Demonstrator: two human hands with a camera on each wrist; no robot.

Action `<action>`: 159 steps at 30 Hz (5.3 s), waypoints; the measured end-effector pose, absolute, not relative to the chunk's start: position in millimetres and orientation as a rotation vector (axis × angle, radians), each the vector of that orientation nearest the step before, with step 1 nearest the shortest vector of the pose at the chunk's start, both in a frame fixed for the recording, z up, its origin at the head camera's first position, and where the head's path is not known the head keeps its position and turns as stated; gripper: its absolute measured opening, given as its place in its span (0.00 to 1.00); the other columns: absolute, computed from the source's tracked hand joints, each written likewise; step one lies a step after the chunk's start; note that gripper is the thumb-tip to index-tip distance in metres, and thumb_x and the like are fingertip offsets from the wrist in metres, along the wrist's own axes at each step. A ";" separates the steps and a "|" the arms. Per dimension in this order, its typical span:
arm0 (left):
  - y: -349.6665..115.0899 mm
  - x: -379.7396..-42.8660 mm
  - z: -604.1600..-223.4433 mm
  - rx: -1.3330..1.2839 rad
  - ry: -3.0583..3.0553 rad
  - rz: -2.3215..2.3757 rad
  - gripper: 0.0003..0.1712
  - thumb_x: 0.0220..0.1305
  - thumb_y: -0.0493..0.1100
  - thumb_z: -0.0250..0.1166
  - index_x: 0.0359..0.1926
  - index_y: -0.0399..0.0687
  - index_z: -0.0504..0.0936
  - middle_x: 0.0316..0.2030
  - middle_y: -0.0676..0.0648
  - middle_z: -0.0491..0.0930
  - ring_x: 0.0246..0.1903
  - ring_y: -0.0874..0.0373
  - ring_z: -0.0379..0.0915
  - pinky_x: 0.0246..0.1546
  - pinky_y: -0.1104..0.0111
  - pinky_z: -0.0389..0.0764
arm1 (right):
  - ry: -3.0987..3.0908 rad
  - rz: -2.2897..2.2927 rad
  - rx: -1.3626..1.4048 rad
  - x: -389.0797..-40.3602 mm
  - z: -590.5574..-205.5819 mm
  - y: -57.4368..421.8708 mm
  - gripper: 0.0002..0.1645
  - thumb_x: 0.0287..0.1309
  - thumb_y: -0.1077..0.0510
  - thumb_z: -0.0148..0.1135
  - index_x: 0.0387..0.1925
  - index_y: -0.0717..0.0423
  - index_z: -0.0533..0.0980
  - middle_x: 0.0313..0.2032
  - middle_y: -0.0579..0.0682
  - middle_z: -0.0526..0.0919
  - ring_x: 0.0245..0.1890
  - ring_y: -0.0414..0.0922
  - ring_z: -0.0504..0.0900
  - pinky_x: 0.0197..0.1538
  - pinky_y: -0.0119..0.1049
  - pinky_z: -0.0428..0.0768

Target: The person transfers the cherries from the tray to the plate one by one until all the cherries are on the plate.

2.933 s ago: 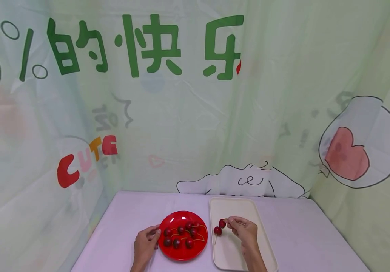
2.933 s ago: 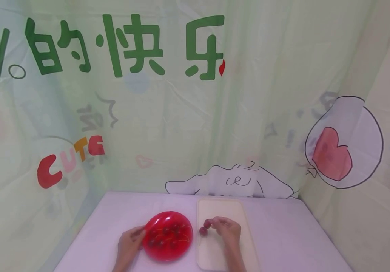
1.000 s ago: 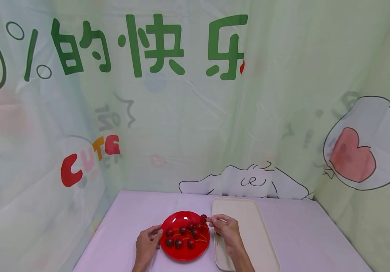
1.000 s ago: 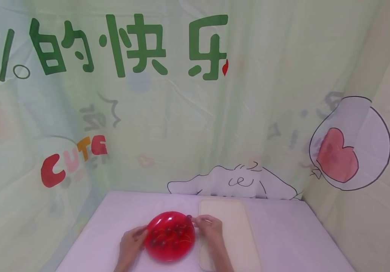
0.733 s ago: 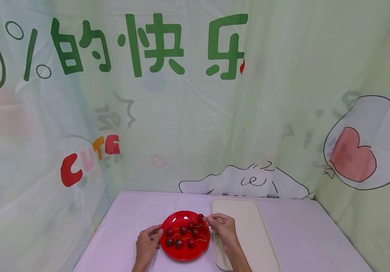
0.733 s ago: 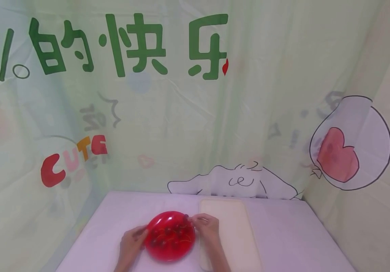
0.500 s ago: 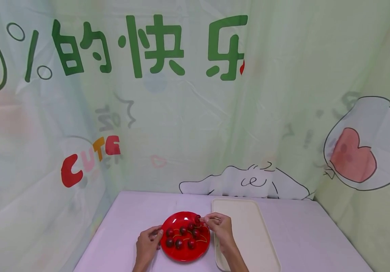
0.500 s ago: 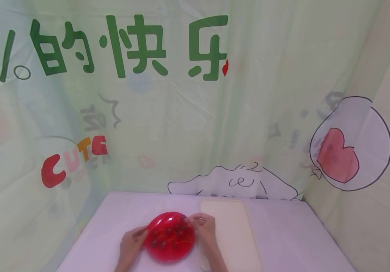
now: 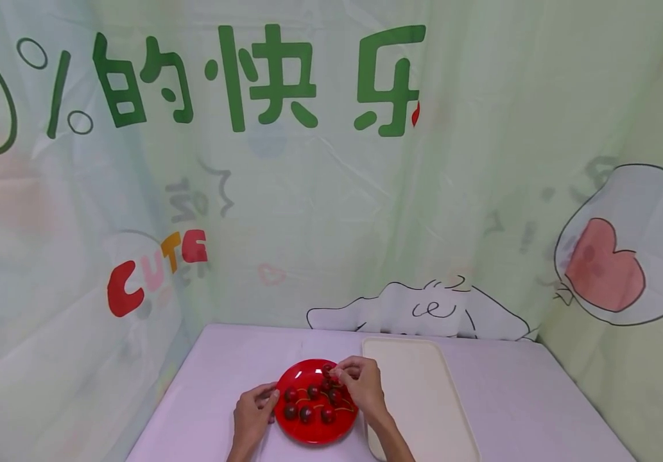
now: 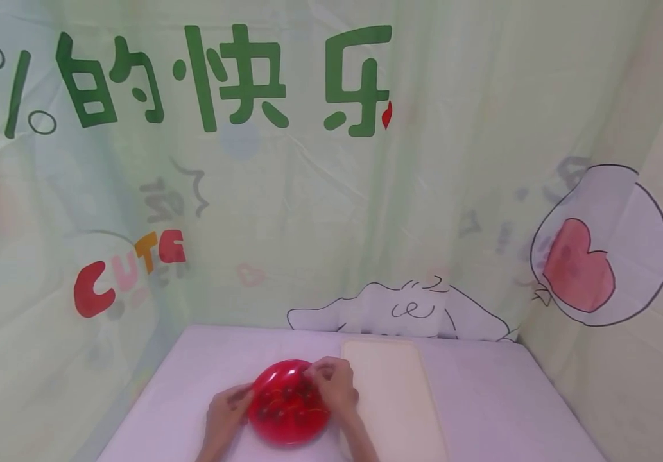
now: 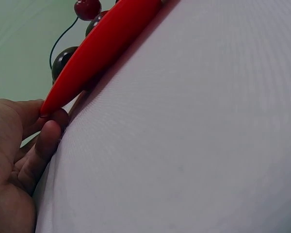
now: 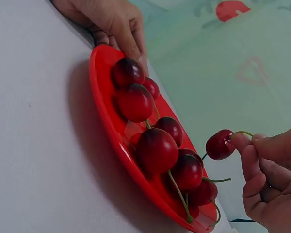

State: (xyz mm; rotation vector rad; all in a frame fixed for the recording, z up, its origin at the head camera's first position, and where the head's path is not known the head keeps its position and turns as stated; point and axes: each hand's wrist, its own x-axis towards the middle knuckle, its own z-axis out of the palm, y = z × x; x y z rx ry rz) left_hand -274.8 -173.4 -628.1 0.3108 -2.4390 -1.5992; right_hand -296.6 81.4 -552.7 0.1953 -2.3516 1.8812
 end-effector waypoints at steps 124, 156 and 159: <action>-175.7 -281.3 -636.3 0.317 -2.436 -1.590 0.17 0.75 0.41 0.71 0.62 0.44 0.89 0.44 0.44 0.91 0.21 0.59 0.79 0.24 0.73 0.82 | -2.312 1.427 -0.019 -281.8 -550.9 141.1 0.10 0.57 0.63 0.83 0.40 0.61 0.92 0.33 0.53 0.94 0.28 0.33 0.82 0.33 0.27 0.75; -174.3 -278.8 -638.4 0.335 -2.448 -1.571 0.18 0.76 0.42 0.71 0.62 0.46 0.89 0.44 0.46 0.90 0.21 0.59 0.79 0.24 0.73 0.80 | -2.474 1.322 -0.346 -261.6 -587.8 161.3 0.13 0.55 0.54 0.84 0.30 0.62 0.92 0.21 0.48 0.89 0.24 0.39 0.79 0.32 0.33 0.73; -174.1 -279.1 -638.3 0.339 -2.447 -1.572 0.18 0.76 0.42 0.71 0.63 0.46 0.89 0.44 0.45 0.90 0.21 0.59 0.79 0.24 0.73 0.80 | -2.499 1.334 -0.354 -258.4 -589.3 159.0 0.13 0.54 0.55 0.85 0.28 0.62 0.91 0.19 0.46 0.86 0.23 0.40 0.77 0.30 0.34 0.71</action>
